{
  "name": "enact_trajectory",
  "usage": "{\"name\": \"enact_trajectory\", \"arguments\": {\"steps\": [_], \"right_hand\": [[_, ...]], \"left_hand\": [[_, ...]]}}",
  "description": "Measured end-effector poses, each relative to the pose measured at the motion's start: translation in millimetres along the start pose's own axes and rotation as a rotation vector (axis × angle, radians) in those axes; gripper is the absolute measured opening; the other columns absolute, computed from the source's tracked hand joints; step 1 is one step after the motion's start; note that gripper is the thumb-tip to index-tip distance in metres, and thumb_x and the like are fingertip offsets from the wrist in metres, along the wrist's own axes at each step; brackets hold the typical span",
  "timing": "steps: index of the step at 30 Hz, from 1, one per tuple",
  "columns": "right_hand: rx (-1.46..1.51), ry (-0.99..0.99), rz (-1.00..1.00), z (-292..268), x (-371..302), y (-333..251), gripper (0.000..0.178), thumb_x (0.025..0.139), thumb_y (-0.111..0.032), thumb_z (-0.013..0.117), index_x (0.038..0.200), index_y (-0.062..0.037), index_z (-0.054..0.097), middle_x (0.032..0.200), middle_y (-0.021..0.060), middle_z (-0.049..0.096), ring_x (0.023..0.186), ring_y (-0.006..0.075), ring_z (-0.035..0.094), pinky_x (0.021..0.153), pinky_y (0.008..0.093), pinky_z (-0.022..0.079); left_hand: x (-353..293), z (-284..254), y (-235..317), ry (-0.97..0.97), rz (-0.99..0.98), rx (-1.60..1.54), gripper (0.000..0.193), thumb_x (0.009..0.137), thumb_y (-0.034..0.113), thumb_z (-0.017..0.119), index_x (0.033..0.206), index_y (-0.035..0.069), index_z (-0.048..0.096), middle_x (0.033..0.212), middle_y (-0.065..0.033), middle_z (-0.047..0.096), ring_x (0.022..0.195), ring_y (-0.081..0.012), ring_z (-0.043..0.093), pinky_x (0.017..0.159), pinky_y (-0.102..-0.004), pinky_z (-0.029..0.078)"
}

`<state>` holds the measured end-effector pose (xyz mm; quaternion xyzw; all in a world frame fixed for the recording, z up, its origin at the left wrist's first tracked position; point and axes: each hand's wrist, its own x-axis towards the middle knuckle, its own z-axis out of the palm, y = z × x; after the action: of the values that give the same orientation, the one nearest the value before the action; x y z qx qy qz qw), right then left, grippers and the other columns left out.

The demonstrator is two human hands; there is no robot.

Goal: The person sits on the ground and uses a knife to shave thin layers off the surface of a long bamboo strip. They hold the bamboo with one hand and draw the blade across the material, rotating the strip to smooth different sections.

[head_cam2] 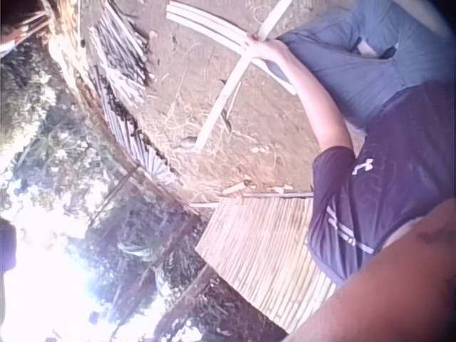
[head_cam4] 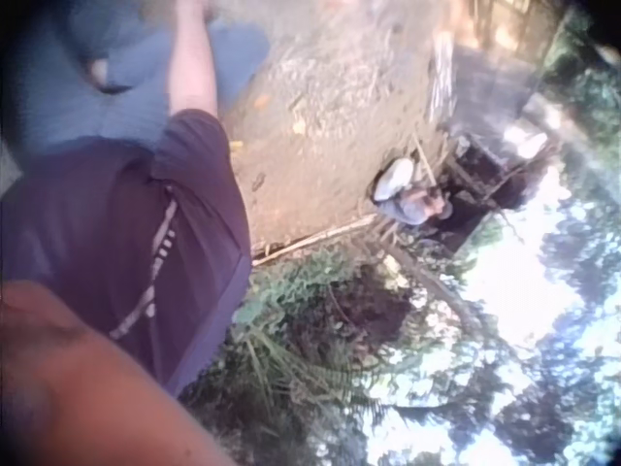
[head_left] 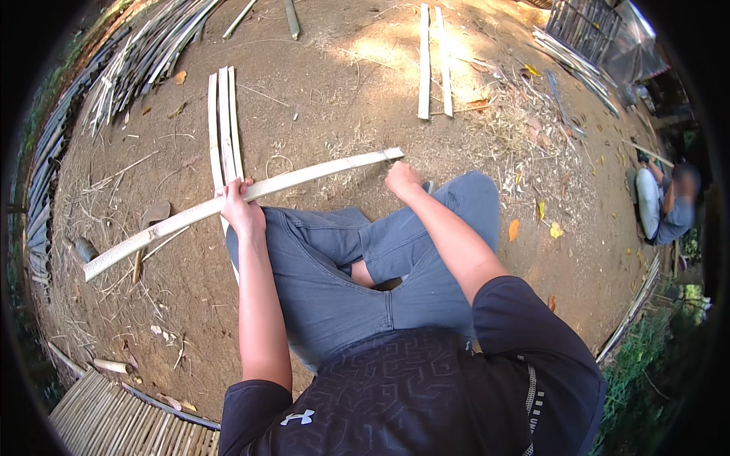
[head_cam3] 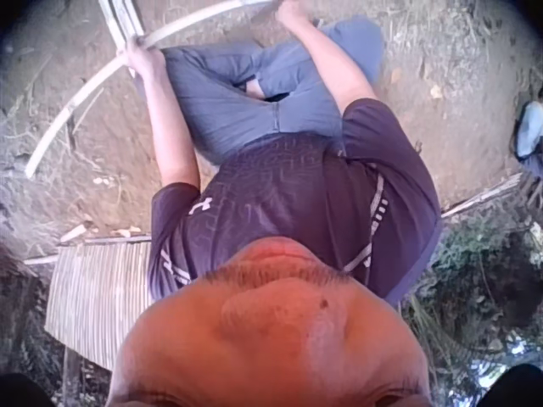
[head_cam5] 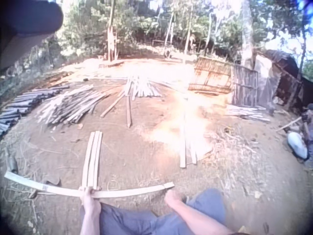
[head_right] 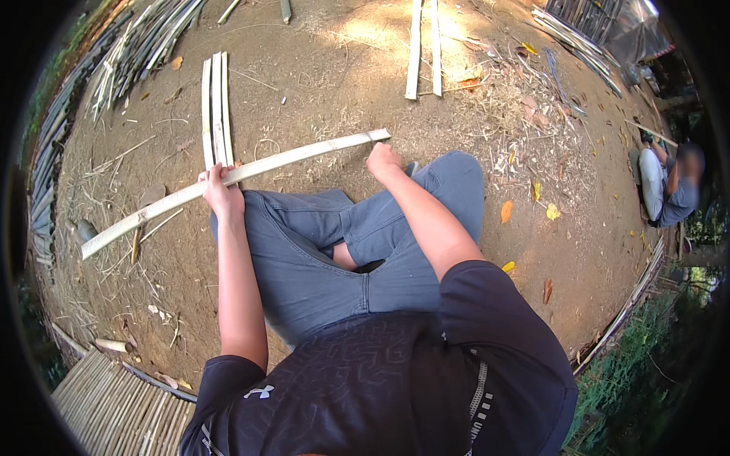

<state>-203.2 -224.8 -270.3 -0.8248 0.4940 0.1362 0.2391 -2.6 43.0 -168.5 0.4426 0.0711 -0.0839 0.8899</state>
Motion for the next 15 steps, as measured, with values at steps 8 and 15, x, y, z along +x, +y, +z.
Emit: {"name": "enact_trajectory", "arguments": {"steps": [8, 15], "right_hand": [[-0.044, 0.017, -0.110, 7.3, -20.4, -26.6, 0.030, 0.091, -0.025, 0.055, 0.105, -0.0005, 0.066, 0.109, 0.0249, 0.066, 0.104, 0.0391, 0.064, 0.089, 0.0475, 0.052], [-0.028, 0.029, 0.015, 9.7, 5.9, -5.4, 0.026, 0.090, -0.018, 0.055, 0.105, -0.0021, 0.069, 0.112, 0.0217, 0.066, 0.108, 0.0351, 0.064, 0.090, 0.0442, 0.052]], "left_hand": [[1.5, -6.2, 6.2, 0.071, 0.039, 0.016, 0.032, 0.083, -0.012, 0.056, 0.082, 0.012, 0.035, 0.070, -0.0013, 0.044, 0.064, -0.0132, 0.046, 0.074, -0.0339, 0.049], [1.1, -8.5, 3.3, 0.024, 0.036, -0.010, 0.031, 0.084, -0.010, 0.057, 0.082, 0.012, 0.036, 0.072, -0.0023, 0.046, 0.067, -0.0134, 0.049, 0.076, -0.0339, 0.050]]}}
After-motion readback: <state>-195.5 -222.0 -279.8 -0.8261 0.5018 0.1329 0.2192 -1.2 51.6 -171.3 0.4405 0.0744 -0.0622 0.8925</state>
